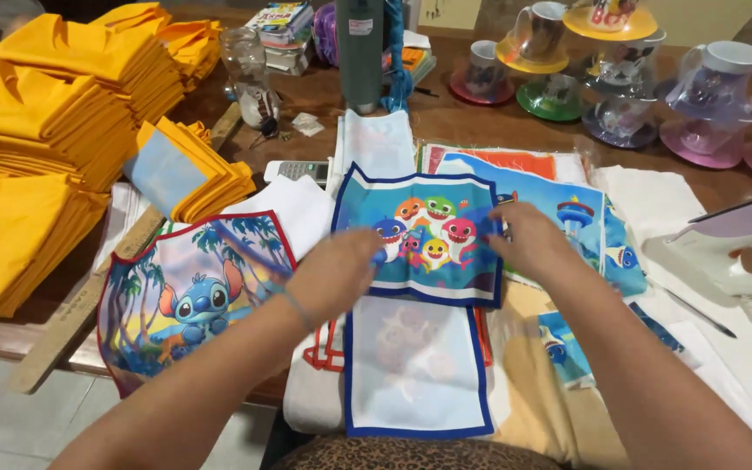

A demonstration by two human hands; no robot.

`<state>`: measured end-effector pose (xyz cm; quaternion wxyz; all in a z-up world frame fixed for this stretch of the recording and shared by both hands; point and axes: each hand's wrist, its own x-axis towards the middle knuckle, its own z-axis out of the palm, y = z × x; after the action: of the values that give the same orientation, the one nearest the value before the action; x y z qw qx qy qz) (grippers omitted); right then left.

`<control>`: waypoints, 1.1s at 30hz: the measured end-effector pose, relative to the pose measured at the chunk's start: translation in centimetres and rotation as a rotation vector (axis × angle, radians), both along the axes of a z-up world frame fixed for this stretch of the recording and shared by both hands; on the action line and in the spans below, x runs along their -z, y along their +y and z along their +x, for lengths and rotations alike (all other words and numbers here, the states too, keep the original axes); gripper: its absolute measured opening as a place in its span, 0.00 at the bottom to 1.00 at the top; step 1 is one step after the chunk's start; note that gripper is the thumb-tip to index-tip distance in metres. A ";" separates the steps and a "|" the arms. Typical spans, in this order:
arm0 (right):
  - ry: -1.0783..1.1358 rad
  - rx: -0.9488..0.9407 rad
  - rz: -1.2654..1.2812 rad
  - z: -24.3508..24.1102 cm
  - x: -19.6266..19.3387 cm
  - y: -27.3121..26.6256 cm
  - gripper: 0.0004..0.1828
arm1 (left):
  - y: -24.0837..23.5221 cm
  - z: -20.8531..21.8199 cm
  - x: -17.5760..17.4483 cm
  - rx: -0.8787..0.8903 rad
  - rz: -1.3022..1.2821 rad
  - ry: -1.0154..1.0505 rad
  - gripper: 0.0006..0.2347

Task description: The person organizes a stack of colorful, character-themed towels on a wooden table. They pick up and unfold towels featuring characters like Stitch and Lightning McQueen, then use a pen to write on a small white piece of paper placed on the table.

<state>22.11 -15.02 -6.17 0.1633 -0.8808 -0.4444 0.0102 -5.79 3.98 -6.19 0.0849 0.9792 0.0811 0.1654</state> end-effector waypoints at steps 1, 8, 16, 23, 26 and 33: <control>0.004 0.000 -0.004 -2.5 -0.8 -1.3 0.24 | -1.6 -1.9 0.5 0.000 -0.004 0.004 0.20; -0.020 -0.267 -0.457 -8.1 0.9 -8.1 0.24 | -6.2 -10.3 3.8 0.558 -0.174 0.231 0.31; 0.034 -0.660 -0.135 -11.5 3.2 -13.4 0.36 | -7.3 -11.9 4.7 0.439 -0.140 0.137 0.31; 0.129 -0.773 0.017 -16.2 0.6 -14.0 0.34 | -8.5 -10.8 5.9 0.419 -0.163 -0.206 0.20; 0.056 -0.730 0.086 -18.4 0.4 -12.8 0.39 | -9.6 -9.1 4.4 0.441 -0.242 -0.308 0.20; 0.038 -0.366 0.448 -15.4 -1.4 -12.9 0.15 | -8.0 -5.1 3.6 0.278 -0.414 -0.229 0.31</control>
<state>6.66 -27.95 -4.77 0.3574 -0.7277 -0.5838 -0.0423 -10.94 -4.03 -9.80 0.3137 0.9176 -0.0321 0.2420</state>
